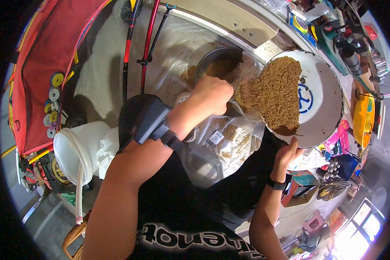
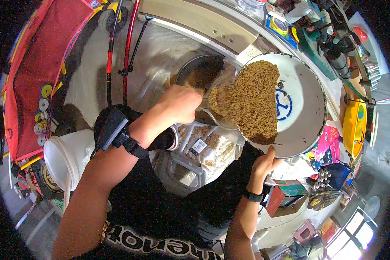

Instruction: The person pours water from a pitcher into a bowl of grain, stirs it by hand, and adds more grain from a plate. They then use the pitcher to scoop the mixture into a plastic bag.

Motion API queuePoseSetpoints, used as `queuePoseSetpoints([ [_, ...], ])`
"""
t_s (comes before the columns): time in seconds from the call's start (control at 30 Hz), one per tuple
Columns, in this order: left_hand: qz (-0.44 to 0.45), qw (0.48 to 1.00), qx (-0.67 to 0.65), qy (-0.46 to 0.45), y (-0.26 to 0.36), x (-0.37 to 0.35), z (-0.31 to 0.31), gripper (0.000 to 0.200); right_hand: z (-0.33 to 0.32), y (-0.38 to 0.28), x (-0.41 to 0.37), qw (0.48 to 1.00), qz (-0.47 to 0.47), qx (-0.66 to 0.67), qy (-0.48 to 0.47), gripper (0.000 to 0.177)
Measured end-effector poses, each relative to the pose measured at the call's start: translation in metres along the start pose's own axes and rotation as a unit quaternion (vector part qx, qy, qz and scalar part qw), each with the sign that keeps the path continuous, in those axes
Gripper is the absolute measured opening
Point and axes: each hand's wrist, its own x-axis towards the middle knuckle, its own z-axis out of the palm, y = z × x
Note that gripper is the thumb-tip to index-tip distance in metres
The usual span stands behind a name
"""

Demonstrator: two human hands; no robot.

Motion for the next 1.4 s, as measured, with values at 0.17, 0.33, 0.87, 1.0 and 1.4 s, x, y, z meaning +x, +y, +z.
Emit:
queuePoseSetpoints([
  [0.17, -0.002, 1.0, -0.002, -0.009, 0.001, 0.0, -0.002, 0.016, 0.0, 0.0, -0.001, 1.0, 0.026, 0.003, -0.005, 0.038],
  [0.33, 0.006, 1.0, 0.001, -0.002, -0.003, 0.001, 0.003, 0.015, -0.001, 0.006, 0.002, 1.0, 0.015, -0.009, -0.003, 0.039],
  [0.87, -0.003, 1.0, -0.015, -0.011, 0.001, -0.001, -0.003, 0.016, 0.0, 0.009, 0.004, 1.0, -0.004, -0.016, -0.003, 0.042],
  [1.0, -0.004, 1.0, -0.016, -0.009, -0.001, 0.0, -0.001, 0.015, 0.004, 0.008, 0.003, 1.0, -0.011, -0.011, 0.0, 0.039],
  [1.4, 0.007, 1.0, -0.008, -0.001, -0.005, 0.001, 0.003, 0.014, 0.006, 0.008, 0.004, 0.999, -0.009, -0.029, -0.016, 0.041],
])
